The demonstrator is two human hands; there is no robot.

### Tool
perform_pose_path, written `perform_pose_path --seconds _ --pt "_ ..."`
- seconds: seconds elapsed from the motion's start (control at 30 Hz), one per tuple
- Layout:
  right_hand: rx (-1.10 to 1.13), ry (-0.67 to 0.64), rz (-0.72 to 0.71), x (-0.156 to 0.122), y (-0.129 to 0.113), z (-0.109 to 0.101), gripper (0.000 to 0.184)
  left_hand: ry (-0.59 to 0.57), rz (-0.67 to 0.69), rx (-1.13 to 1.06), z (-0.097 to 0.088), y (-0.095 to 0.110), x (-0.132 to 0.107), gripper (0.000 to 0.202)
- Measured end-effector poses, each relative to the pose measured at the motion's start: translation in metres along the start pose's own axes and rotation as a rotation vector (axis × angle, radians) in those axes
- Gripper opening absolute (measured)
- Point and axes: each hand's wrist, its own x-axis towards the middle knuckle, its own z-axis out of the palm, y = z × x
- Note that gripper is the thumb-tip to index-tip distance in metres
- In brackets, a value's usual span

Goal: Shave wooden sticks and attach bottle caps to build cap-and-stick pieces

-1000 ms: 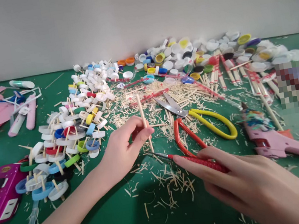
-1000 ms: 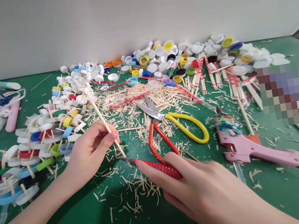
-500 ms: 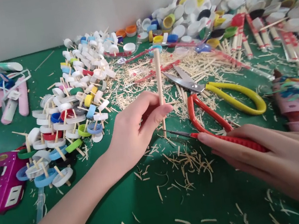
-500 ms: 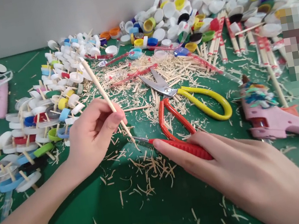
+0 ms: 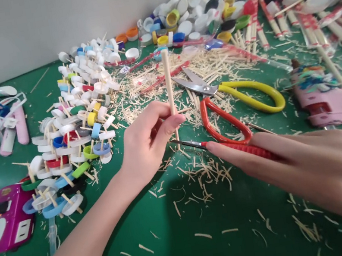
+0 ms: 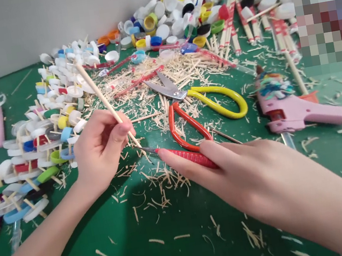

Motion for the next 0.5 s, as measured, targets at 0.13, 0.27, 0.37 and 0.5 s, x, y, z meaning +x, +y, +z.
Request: perform_pose_path --seconds 0.13,0.27,0.37,0.5 --pt "-0.029 0.020 -0.101 -0.0004 0.0011 0.0004 0.068 -0.016 0.024 -0.019 0.0009 0.0004 -0.0004 0.020" --pt "-0.040 0.034 -0.079 -0.0032 0.0018 -0.0021 0.069 -0.013 0.038 -0.038 0.0012 0.0013 -0.0006 0.016" --pt "-0.099 -0.035 -0.112 -0.0054 0.0014 -0.0074 0.070 -0.018 0.067 -0.020 0.0005 0.0021 -0.0001 0.016" --pt "-0.128 0.001 -0.123 -0.0058 -0.0068 -0.0080 0.066 -0.007 0.085 0.030 -0.0001 0.0041 -0.0004 0.016"
